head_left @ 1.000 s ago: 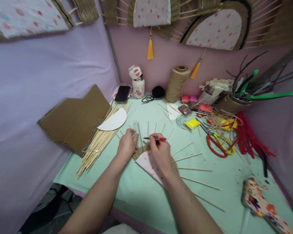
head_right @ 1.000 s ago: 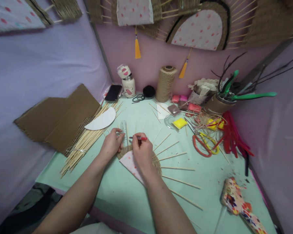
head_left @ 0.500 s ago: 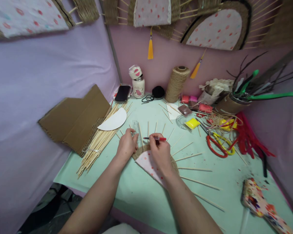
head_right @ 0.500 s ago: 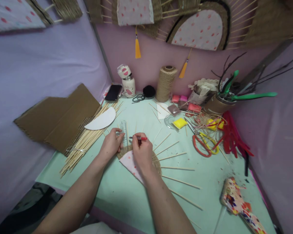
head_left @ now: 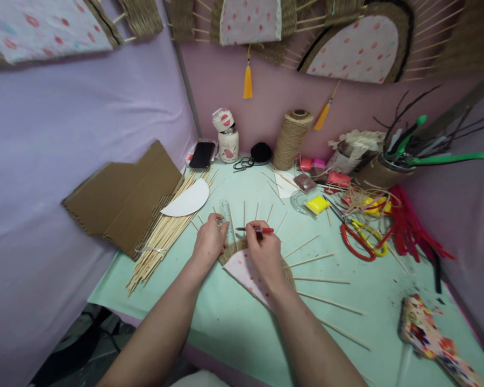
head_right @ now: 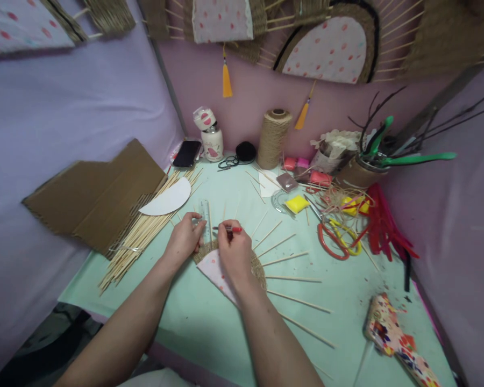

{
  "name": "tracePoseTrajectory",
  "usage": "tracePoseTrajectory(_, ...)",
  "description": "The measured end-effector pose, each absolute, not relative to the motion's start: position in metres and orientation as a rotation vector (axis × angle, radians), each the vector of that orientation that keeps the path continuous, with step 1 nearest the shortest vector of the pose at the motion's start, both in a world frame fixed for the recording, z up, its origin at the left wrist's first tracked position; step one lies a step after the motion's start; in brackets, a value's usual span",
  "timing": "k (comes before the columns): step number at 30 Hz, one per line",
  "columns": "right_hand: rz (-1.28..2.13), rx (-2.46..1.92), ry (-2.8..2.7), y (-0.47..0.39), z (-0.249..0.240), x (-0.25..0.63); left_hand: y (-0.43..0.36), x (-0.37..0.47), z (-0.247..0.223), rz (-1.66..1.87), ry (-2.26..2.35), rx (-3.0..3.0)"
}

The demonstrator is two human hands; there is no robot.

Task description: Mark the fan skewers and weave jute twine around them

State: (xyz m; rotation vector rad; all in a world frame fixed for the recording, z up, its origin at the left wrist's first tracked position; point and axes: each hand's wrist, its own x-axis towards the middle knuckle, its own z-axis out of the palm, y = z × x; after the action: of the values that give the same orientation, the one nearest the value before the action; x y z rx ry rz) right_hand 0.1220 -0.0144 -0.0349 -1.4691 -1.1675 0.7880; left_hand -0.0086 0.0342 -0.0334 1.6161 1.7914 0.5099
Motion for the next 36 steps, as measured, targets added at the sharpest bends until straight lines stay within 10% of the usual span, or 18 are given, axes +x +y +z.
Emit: tracePoseTrajectory(36, 0.807, -1.502, -1.180, -0.0124, -0.0419, 0.1220, 0.0356, -0.0088, -0.0366, 0.495, 1.793, 1.648)
